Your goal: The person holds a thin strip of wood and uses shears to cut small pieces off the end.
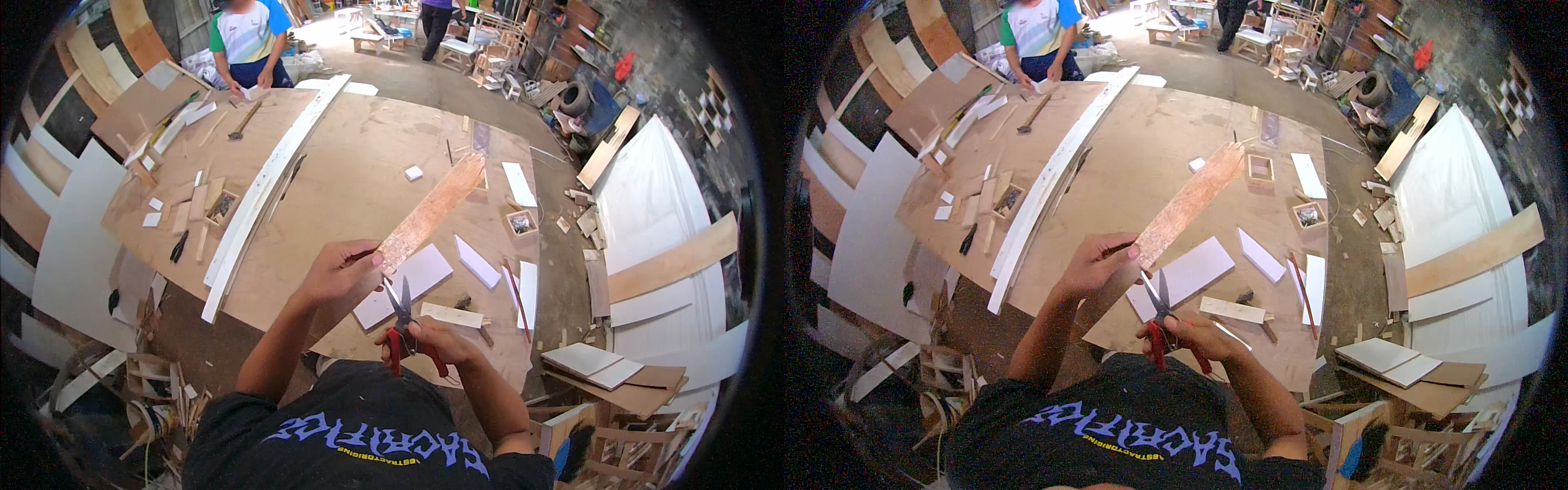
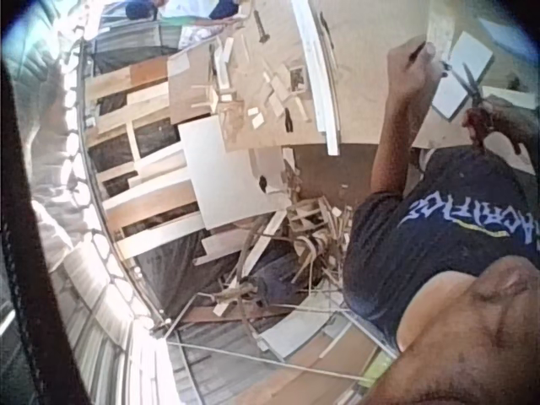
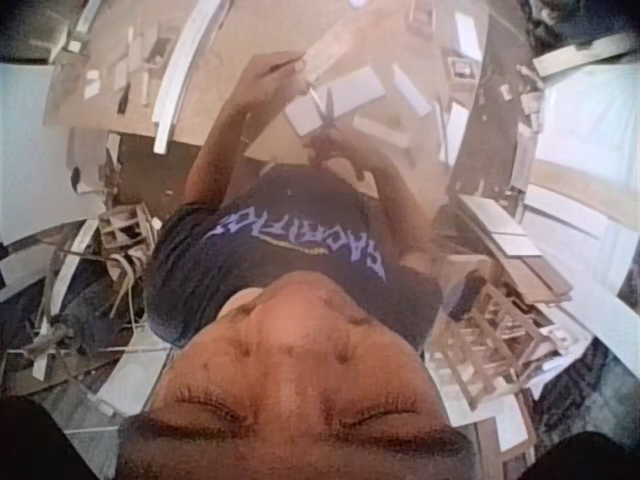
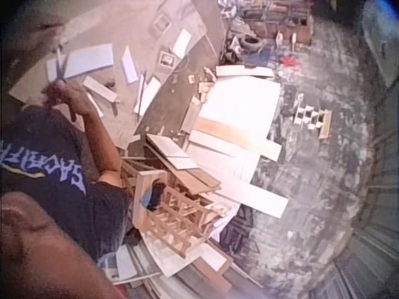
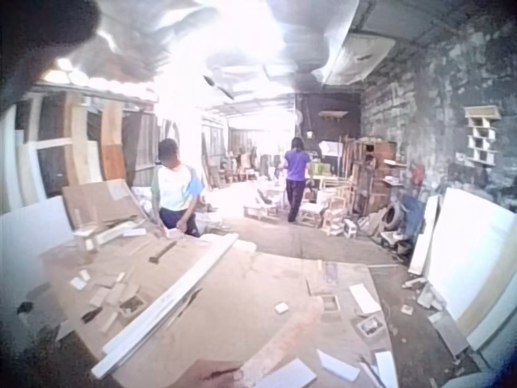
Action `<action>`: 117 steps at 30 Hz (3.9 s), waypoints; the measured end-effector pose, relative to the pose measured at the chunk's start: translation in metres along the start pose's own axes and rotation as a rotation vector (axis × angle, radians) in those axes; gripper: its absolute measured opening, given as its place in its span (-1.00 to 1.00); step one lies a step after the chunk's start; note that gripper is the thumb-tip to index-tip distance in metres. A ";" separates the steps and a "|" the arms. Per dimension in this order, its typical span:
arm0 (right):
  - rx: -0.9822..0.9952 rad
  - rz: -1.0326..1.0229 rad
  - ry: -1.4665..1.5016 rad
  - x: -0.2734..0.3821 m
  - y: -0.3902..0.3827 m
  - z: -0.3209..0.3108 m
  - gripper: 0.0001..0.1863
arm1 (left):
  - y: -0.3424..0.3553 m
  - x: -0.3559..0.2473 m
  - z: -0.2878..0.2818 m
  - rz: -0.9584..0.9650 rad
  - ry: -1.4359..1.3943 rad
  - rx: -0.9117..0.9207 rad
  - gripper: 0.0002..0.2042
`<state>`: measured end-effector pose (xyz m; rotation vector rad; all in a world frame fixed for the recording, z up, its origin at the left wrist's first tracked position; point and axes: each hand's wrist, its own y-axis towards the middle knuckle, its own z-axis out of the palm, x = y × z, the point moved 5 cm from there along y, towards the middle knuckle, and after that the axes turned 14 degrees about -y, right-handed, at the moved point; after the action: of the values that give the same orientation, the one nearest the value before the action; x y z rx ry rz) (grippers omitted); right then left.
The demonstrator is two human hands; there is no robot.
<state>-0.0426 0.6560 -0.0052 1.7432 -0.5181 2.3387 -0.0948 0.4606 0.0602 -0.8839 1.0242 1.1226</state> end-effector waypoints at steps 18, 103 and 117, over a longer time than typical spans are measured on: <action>-0.019 -0.242 0.144 0.005 0.011 -0.012 -0.09 | 0.019 0.017 0.026 0.186 -0.377 -0.101 -0.77; -0.006 0.030 0.860 -0.080 0.123 0.089 -0.29 | -0.058 0.087 -0.160 0.332 -0.212 -0.209 -0.84; -0.165 -0.077 0.286 0.009 0.235 0.138 -0.23 | -0.070 -0.029 -0.220 0.381 -0.133 -0.109 -0.85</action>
<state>-0.0037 0.3865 -0.0018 1.3062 -0.5644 2.3613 -0.0720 0.2316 0.0258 -0.7037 1.0541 1.5491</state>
